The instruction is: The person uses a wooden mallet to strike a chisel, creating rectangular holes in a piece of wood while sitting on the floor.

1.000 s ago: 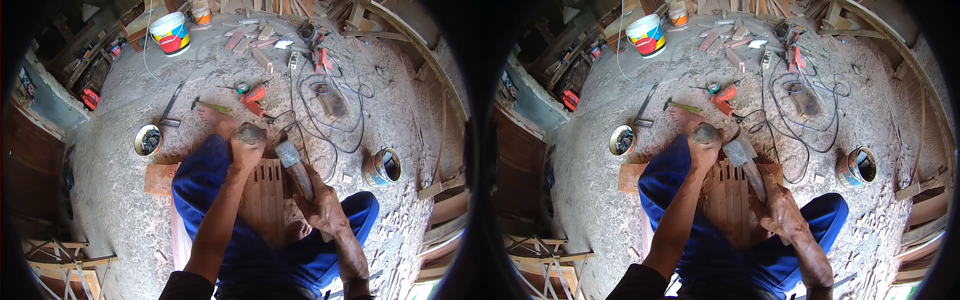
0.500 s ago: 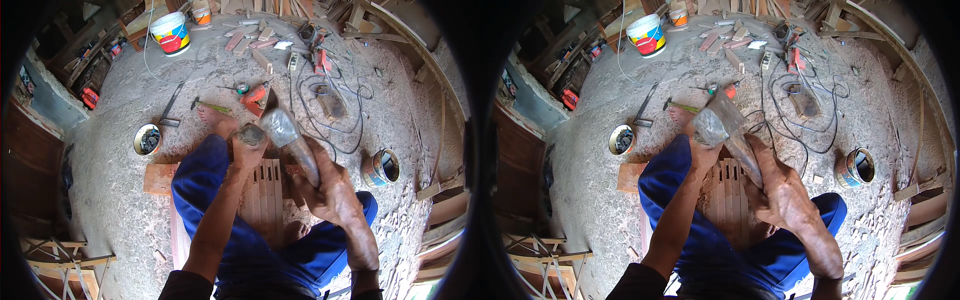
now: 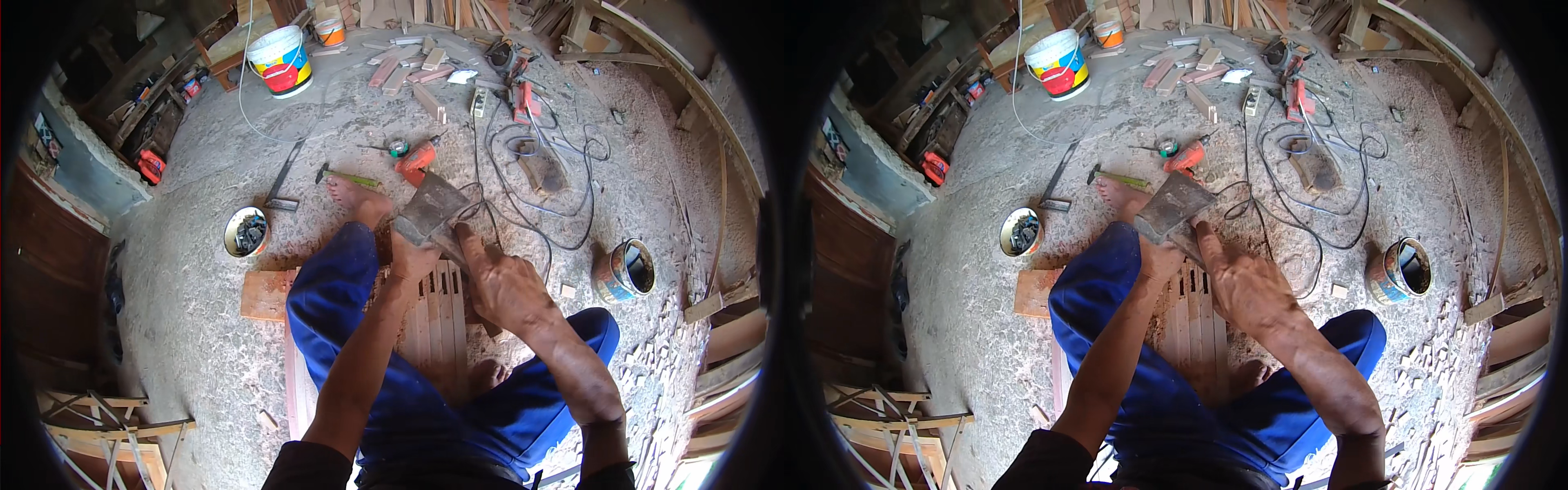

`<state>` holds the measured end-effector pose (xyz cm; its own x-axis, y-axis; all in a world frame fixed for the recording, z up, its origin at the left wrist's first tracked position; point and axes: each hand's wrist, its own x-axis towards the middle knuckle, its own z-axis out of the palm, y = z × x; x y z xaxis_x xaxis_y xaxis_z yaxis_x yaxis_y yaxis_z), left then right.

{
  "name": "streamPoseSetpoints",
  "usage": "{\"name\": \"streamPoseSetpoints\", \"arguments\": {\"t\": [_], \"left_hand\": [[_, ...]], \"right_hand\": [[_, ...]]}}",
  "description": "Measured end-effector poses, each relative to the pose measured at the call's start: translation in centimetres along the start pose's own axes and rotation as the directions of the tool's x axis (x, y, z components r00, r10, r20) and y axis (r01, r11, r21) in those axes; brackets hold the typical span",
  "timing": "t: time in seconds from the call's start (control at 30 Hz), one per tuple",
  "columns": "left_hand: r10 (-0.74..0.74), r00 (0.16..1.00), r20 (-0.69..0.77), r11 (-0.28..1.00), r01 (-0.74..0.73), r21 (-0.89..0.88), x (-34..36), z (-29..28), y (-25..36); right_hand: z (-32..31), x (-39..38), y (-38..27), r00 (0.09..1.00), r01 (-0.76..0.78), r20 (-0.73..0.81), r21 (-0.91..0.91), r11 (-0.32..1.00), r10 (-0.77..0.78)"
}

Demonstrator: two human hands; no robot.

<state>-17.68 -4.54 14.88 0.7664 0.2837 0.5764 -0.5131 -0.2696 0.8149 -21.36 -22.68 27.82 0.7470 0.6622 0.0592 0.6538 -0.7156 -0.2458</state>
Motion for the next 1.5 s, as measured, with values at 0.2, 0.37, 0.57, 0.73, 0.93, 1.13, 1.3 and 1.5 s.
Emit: {"name": "streamPoseSetpoints", "arguments": {"t": [0.2, 0.37, 0.57, 0.73, 0.93, 1.13, 1.3, 1.5], "left_hand": [[-0.091, 0.988, 0.128, 0.978, 0.064, 0.199, 2.6, -0.3, 1.8], [-0.158, 0.987, -0.008, 0.987, 0.158, 0.025, 2.7, 0.1, 1.6], [-0.030, 0.999, 0.028, 0.995, 0.028, 0.092, 1.1, -0.2, -1.1], [-0.162, 0.986, 0.045, 0.978, 0.166, -0.123, -0.4, 0.6, -3.6], [-0.225, 0.973, 0.055, 0.938, 0.232, -0.259, 0.1, -0.6, -11.0], [0.139, 0.978, -0.154, 0.957, -0.092, 0.276, 1.6, -0.6, 7.5], [-0.027, 0.993, -0.117, 0.999, 0.031, 0.033, -0.5, -0.4, 4.1], [-0.390, 0.916, 0.095, 0.526, 0.306, -0.794, -3.7, 0.8, 1.4]], "right_hand": [[-0.9, -1.3, 0.7, 0.998, 0.015, -0.063, 0.264, 0.965, 0.002], [-7.9, -1.1, -2.8, 0.964, 0.078, -0.256, 0.507, 0.858, 0.064], [-8.5, -0.2, -3.7, 0.923, 0.093, -0.377, 0.405, 0.910, 0.074], [-0.5, -0.6, 0.4, 1.000, -0.012, 0.014, 0.126, 0.992, 0.011], [-4.2, -0.9, -2.1, 0.981, 0.122, -0.182, 0.282, 0.951, -0.072], [-11.2, 1.1, -4.8, 0.566, 0.489, -0.824, 0.351, 0.798, 0.015], [-2.9, 0.1, -2.2, 0.998, 0.011, -0.058, -0.141, 0.990, -0.020], [2.2, -3.9, -0.6, 0.992, 0.086, -0.104, 0.135, 0.987, -0.072]]}}
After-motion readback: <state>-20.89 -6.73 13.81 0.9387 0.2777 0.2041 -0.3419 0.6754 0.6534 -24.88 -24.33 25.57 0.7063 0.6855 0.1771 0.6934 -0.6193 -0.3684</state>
